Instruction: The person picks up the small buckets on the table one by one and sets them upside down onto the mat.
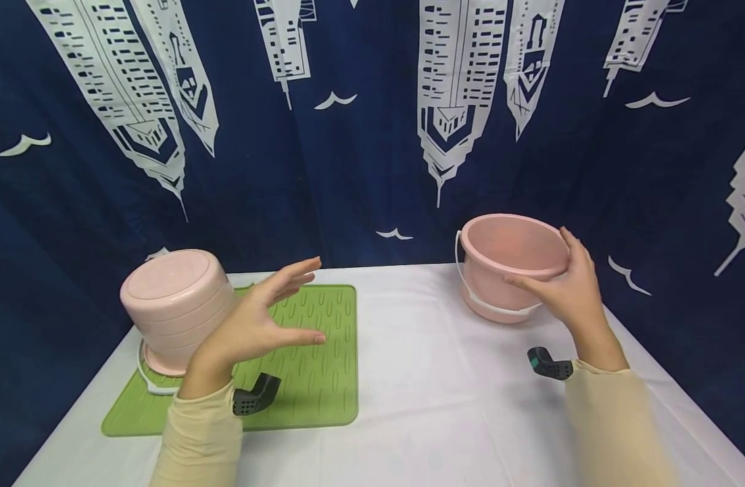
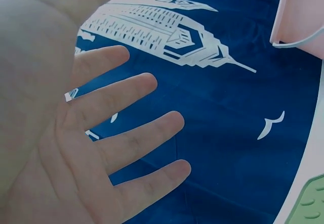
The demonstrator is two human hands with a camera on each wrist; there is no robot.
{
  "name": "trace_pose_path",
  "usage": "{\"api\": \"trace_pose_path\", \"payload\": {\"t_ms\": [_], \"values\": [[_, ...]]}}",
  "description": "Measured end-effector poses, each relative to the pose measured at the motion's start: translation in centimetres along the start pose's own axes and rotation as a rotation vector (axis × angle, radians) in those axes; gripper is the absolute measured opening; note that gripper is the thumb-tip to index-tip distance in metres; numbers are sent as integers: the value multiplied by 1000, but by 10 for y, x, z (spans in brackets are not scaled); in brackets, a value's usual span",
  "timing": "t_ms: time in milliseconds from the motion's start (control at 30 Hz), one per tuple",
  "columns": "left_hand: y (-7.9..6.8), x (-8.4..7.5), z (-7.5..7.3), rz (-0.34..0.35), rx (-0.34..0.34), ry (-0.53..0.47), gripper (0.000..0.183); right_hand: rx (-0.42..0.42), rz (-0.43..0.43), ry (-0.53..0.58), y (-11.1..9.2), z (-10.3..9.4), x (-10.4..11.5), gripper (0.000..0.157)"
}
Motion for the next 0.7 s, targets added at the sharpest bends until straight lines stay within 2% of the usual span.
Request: {"api": "trace_pose_path", "payload": {"t_ms": [200,400,700], "values": [[-1,4,2,-25,17,30,101,29,64,-34,9,6,-37,126],[-1,5,4,-30,24,26,101,35,101,-38,16,8,-46,130],[-1,5,5,-28,31,33,102,179,166,-25,20,23,-63,129]]}}
Point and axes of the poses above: each hand's wrist, its own y-axis towards the middle knuckle, its own z-axis out of the palm, x = y × z, the point moved 10 cm from there along y, towards the middle knuckle, and after that the axes turned 14 degrees about -x, right-handed, at the moved point
